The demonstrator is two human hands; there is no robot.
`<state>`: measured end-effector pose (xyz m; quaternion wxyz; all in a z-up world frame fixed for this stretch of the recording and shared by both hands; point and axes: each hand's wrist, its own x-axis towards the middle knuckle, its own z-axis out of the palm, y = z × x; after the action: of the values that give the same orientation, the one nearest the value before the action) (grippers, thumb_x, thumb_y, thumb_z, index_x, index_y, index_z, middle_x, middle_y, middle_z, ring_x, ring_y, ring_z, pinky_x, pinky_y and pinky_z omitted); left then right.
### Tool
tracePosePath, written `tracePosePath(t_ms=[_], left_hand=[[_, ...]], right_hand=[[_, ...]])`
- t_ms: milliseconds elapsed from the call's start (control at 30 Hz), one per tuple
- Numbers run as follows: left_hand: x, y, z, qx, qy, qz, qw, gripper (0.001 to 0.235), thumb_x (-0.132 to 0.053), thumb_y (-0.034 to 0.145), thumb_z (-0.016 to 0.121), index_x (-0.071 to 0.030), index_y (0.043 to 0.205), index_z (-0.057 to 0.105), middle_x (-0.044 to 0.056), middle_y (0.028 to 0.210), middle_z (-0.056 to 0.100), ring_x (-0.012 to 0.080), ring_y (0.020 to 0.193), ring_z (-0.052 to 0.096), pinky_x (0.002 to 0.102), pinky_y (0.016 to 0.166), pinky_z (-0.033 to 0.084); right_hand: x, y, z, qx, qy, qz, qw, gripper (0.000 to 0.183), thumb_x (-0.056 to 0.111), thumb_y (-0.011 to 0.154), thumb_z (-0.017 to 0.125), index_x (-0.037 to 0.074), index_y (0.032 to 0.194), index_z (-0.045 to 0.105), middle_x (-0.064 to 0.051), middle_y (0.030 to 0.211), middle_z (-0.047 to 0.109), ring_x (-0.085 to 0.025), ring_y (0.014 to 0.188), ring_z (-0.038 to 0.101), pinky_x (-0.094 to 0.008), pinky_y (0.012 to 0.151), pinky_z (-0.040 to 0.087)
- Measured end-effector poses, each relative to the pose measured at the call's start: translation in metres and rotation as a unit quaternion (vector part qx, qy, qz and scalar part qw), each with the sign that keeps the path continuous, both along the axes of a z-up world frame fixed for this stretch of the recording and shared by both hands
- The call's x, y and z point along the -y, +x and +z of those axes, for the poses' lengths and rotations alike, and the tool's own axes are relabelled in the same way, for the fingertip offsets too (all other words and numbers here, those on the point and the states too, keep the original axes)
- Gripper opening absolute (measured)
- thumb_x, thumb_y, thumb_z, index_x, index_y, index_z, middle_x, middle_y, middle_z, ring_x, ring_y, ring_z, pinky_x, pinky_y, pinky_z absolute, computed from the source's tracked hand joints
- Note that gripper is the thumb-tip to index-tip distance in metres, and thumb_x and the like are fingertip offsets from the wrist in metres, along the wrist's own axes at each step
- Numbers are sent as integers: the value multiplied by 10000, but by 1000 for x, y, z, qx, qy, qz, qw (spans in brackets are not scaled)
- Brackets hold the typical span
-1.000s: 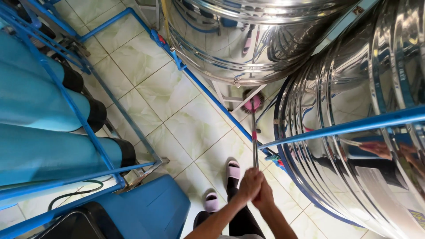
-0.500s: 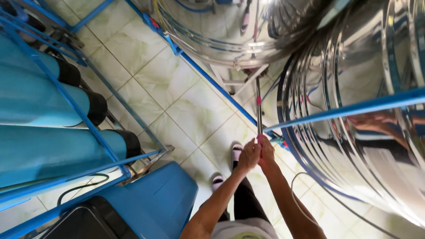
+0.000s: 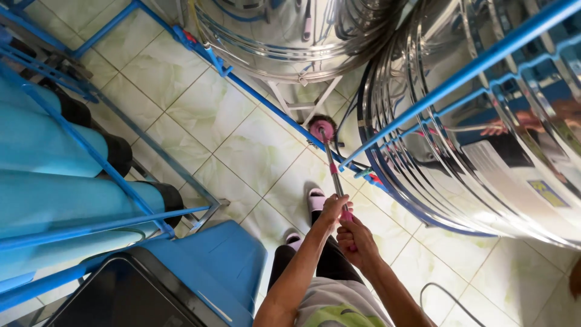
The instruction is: Mopping the floor around equipment in a water treatment or production facility.
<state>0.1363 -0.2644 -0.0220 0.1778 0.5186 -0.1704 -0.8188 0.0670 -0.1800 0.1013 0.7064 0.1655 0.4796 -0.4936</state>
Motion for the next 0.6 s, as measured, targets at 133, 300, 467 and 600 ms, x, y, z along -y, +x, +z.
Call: tracePosePath(t_ms=[133, 300, 467, 600], left_hand=[[-33, -1, -17, -26, -4, 46, 999, 351, -339, 982, 596, -51, 1176, 545, 155, 992, 735, 201, 811, 722, 396, 694, 556], [-62, 8, -27, -166, 124, 223, 953, 349, -302, 1010, 567, 41, 1070, 558, 93, 792, 663, 184, 612, 573, 386, 568, 497], [-89, -4, -48, -188, 121, 222, 949, 287, -302, 1050, 530, -27, 970, 543, 67, 734, 592, 172, 585, 512, 375, 594, 497], [-91, -15, -69, -335, 150, 200, 908, 304, -288, 1084, 553, -1, 990, 520, 73, 734, 541, 184, 621, 524, 358, 637, 501]], right_hand=[[-38, 21, 53, -9, -1, -5, 1000, 188, 51, 974, 569, 134, 1135, 519, 42, 684, 398, -19, 478, 312, -163, 357, 223], [-86, 41, 97, -66, 37, 52, 996, 563, 21, 930, 569, 178, 1462, 478, 26, 668, 405, -37, 457, 300, -182, 359, 222], [-117, 20, 92, -63, 14, 56, 996, 602, 15, 928, 570, 189, 1493, 454, 30, 662, 400, -37, 459, 303, -187, 365, 234], [-122, 2, 94, -64, -20, 61, 996, 587, 29, 935, 581, 145, 1497, 456, 32, 668, 403, -31, 472, 313, -181, 374, 245]])
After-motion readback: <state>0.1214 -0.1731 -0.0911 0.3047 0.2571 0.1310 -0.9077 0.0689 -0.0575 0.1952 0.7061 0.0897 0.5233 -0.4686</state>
